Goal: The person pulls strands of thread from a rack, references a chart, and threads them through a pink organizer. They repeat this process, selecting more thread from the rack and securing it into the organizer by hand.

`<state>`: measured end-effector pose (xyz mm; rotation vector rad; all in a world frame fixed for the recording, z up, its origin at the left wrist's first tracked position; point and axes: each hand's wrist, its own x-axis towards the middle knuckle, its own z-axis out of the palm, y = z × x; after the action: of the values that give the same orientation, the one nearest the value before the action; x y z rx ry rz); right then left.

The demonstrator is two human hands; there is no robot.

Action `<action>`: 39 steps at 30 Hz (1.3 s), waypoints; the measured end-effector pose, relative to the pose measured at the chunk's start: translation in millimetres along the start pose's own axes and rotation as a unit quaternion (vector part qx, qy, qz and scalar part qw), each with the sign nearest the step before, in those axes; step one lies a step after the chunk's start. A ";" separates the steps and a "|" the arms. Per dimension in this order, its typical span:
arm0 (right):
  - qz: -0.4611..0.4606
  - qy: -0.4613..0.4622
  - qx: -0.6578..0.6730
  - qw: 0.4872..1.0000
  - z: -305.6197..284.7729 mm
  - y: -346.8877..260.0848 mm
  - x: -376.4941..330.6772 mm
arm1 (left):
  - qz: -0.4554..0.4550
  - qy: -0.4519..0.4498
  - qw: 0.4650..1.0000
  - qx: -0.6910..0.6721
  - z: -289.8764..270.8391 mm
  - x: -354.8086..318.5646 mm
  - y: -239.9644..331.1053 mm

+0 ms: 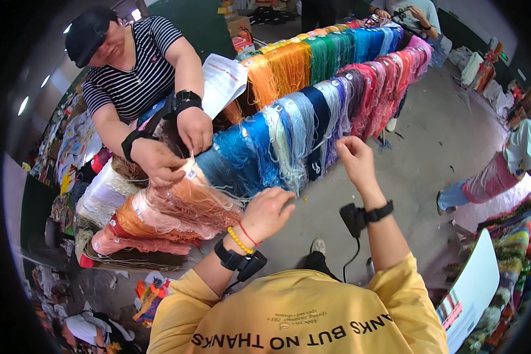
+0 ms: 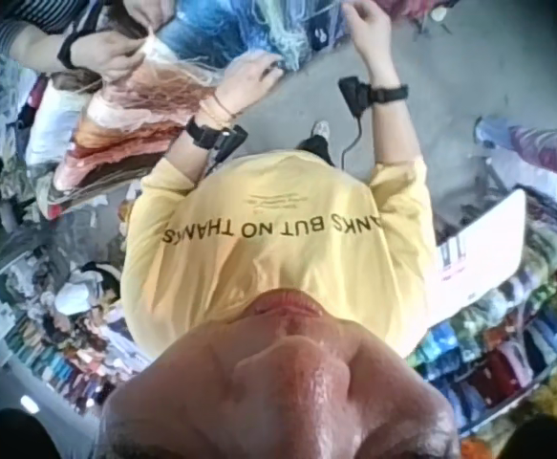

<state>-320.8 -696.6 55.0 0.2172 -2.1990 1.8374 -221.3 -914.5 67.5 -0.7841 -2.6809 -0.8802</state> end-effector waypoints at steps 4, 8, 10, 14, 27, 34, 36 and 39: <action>-0.019 0.038 -0.127 0.991 22.4 49.0 77.1 | -0.013 0.022 0.999 0.034 -9.6 51.2 -10.0; -0.026 -0.008 -0.220 0.975 30.8 68.0 112.1 | 0.012 0.066 0.996 0.059 -9.9 111.0 -16.5; -0.016 -0.032 -0.222 0.974 32.7 75.7 118.1 | 0.017 0.075 0.995 0.062 -2.3 145.8 -24.9; -0.020 -0.050 -0.171 0.984 34.9 86.7 120.8 | 0.054 0.138 0.983 0.104 19.2 206.4 -53.1; -0.052 -0.076 -0.148 0.985 34.0 93.4 123.7 | 0.009 0.116 0.974 0.195 53.1 227.6 -94.9; 0.109 -0.117 0.107 0.981 17.3 100.0 117.3 | 0.021 0.131 0.969 0.209 54.1 225.3 -95.0; 0.153 -0.139 0.147 0.967 13.2 92.8 116.9 | 0.022 0.132 0.969 0.208 54.3 225.2 -95.1; 0.153 -0.118 0.152 0.969 7.6 87.2 113.9 | 0.029 0.136 0.969 0.204 55.4 224.8 -95.2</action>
<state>-454.8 -681.5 5.7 0.1679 -2.1884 2.4352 -463.3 -851.3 56.2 -0.5916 -2.4564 -0.3658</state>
